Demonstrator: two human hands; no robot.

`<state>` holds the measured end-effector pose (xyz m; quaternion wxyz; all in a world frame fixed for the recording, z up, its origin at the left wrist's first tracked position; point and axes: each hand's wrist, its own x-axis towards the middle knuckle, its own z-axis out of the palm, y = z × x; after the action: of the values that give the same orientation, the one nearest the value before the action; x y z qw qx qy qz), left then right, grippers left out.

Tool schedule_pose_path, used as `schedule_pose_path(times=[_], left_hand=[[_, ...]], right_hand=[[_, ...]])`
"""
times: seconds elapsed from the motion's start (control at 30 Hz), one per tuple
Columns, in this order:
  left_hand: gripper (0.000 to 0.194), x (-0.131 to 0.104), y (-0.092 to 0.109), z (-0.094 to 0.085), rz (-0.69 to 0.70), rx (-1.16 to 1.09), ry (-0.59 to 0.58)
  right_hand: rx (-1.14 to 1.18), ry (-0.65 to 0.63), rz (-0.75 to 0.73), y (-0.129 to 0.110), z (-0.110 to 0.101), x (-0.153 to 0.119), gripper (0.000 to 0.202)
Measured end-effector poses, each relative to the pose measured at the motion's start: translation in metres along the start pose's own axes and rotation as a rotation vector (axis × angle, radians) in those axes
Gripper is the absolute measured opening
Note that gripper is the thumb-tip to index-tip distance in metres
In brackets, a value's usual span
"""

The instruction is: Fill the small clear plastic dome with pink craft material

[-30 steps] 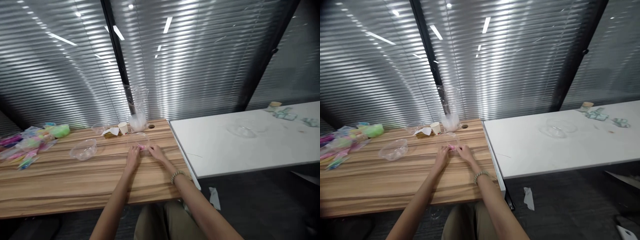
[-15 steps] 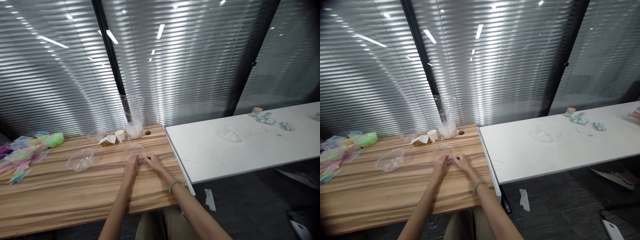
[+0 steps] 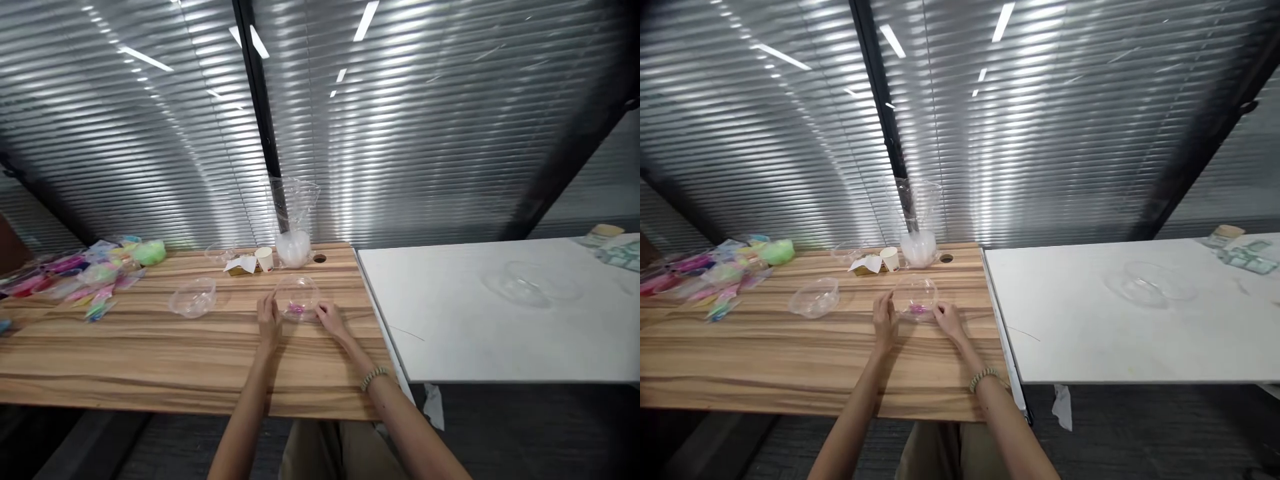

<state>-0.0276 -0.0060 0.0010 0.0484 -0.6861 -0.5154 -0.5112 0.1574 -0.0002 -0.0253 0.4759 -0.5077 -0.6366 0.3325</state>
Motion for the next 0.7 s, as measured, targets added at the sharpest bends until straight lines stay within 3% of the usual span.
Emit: schedule_pose_path(times=[0.1,0.3,0.4,0.53,0.7], left_hand=[[0.029,-0.008,0.001,-0.019,-0.073,-0.007,-0.003],[0.020,-0.042,0.014,-0.041,-0.077,-0.020,-0.339],[0.015,-0.044,0.020,-0.042,-0.126,-0.032,-0.481],[0.015,-0.040,0.021,-0.038,-0.133,-0.022,-0.497],[0.012,-0.043,0.018,-0.023,-0.036,0.021,-0.539]], right_hand=[[0.001,-0.001,0.015,-0.001,-0.001,-0.001,0.031],[0.007,-0.017,0.012,0.001,-0.001,-0.001,0.033],[0.003,-0.023,0.003,0.003,0.000,-0.001,0.034],[-0.020,-0.027,-0.030,0.001,0.004,0.000,0.036],[-0.041,0.038,-0.101,-0.007,0.007,0.004,0.038]])
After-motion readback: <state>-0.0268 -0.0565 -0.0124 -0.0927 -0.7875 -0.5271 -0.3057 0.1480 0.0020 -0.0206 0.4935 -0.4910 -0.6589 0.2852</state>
